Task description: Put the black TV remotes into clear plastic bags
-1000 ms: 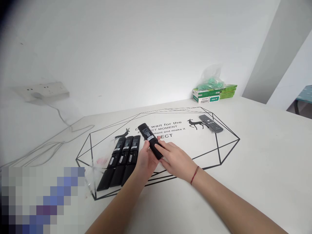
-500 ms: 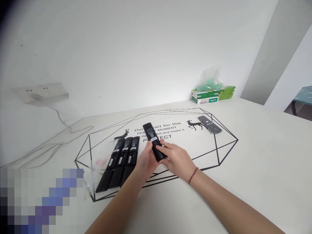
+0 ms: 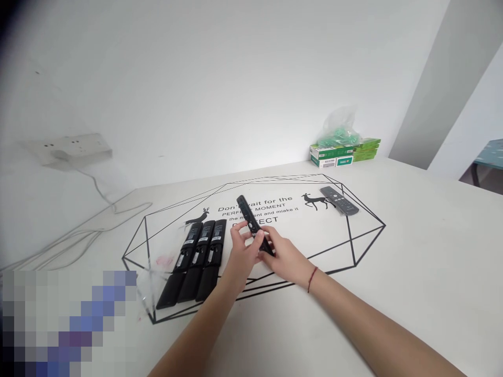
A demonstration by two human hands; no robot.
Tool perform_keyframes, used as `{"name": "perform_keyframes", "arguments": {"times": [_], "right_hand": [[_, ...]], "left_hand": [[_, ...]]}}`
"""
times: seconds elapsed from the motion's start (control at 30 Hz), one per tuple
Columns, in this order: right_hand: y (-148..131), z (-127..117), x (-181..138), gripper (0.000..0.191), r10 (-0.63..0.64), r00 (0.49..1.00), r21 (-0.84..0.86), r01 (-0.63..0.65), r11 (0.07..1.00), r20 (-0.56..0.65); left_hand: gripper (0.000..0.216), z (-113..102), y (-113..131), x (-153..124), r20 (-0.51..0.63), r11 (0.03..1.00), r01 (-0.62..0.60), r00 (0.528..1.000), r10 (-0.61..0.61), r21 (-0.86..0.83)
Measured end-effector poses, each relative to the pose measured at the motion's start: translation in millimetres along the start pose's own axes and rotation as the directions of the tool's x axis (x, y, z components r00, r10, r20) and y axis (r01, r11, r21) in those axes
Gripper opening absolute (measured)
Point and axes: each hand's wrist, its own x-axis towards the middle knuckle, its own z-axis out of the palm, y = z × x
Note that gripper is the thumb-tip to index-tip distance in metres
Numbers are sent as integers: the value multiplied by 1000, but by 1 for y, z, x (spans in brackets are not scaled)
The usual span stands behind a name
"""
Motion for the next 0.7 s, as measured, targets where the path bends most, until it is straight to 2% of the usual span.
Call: {"name": "perform_keyframes", "arguments": {"times": [0.07,0.13,0.2,0.23,0.27,0.37,0.43,0.5,0.6,0.7], "right_hand": [[0,1,2,39,76,997,165,-74,984,-5],[-2,2,3,38,159,987,330,-151,932,3],[-4,3,2,38,240,971,429,-220,876,7],[-5,5,1,36,267,964,458,-243,855,11],[-6,6,0,34,284,959,481,-258,838,20],[-5,11,-4,28,290,955,524,-278,805,60],[-4,15,-6,27,293,953,540,-290,790,82],[-5,18,-7,28,306,947,554,-308,774,100],[-7,19,-8,30,333,935,570,-339,748,120],[-7,18,-8,29,335,935,581,-336,741,115]], "left_hand": [[59,-3,3,1,51,977,-114,993,106,181],[53,-14,15,4,71,899,-230,973,219,373],[42,-33,33,8,24,782,-278,947,319,558],[37,-46,43,11,-25,716,-259,933,360,648],[34,-61,53,14,-84,653,-201,922,378,731],[38,-115,73,21,-317,513,95,875,365,853],[41,-152,78,25,-477,444,305,806,350,842],[48,-181,75,27,-647,442,506,716,264,741],[47,-206,64,32,-705,470,574,689,165,671],[40,-213,57,35,-702,523,551,699,137,651]]}}
